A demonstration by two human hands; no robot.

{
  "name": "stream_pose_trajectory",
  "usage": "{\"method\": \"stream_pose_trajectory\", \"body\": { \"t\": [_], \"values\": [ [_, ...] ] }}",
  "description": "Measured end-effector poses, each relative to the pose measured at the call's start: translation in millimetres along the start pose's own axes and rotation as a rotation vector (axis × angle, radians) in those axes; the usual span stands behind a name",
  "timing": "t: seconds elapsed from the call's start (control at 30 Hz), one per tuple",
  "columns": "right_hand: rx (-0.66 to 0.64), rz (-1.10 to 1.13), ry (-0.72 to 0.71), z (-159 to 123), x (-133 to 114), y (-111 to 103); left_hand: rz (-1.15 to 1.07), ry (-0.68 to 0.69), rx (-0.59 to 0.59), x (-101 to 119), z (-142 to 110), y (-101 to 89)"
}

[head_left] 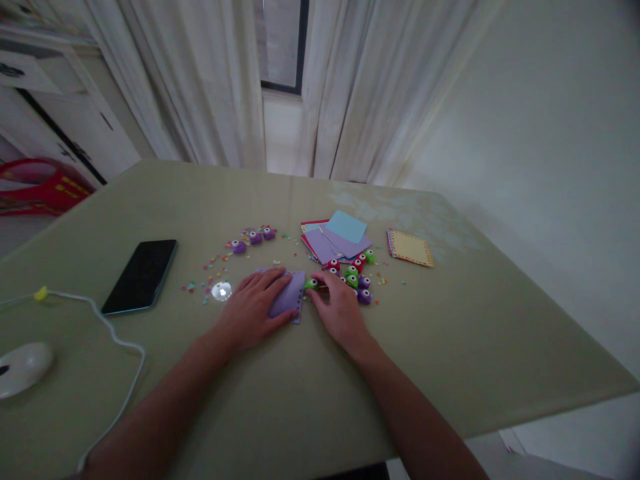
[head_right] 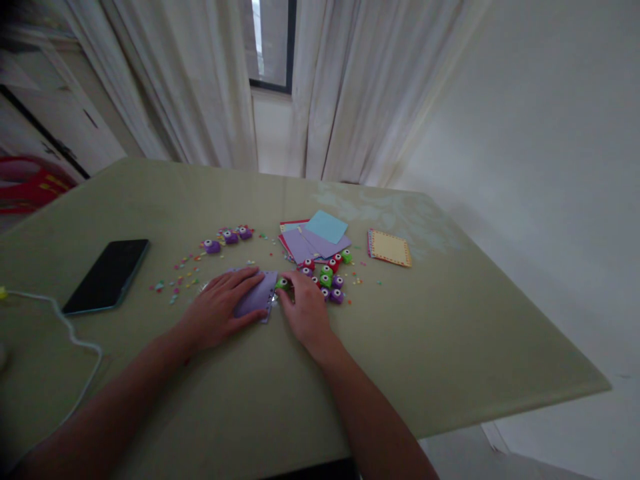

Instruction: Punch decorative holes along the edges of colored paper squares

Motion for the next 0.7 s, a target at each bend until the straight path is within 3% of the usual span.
{"method": "stream_pose_trajectory", "body": {
  "t": [0.7],
  "values": [
    [0.004, 0.021, -0.002, 1.0, -0.8, -0.5, 0.012, 0.027, 0.012, 1.1, 0.5, -0.4]
  ]
}}
Point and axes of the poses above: each hand's wrist, its own z-axis towards the middle knuckle, its own y-axis out of the palm, x = y × z, the point moved 5 cm from there along z, towards the middle knuckle
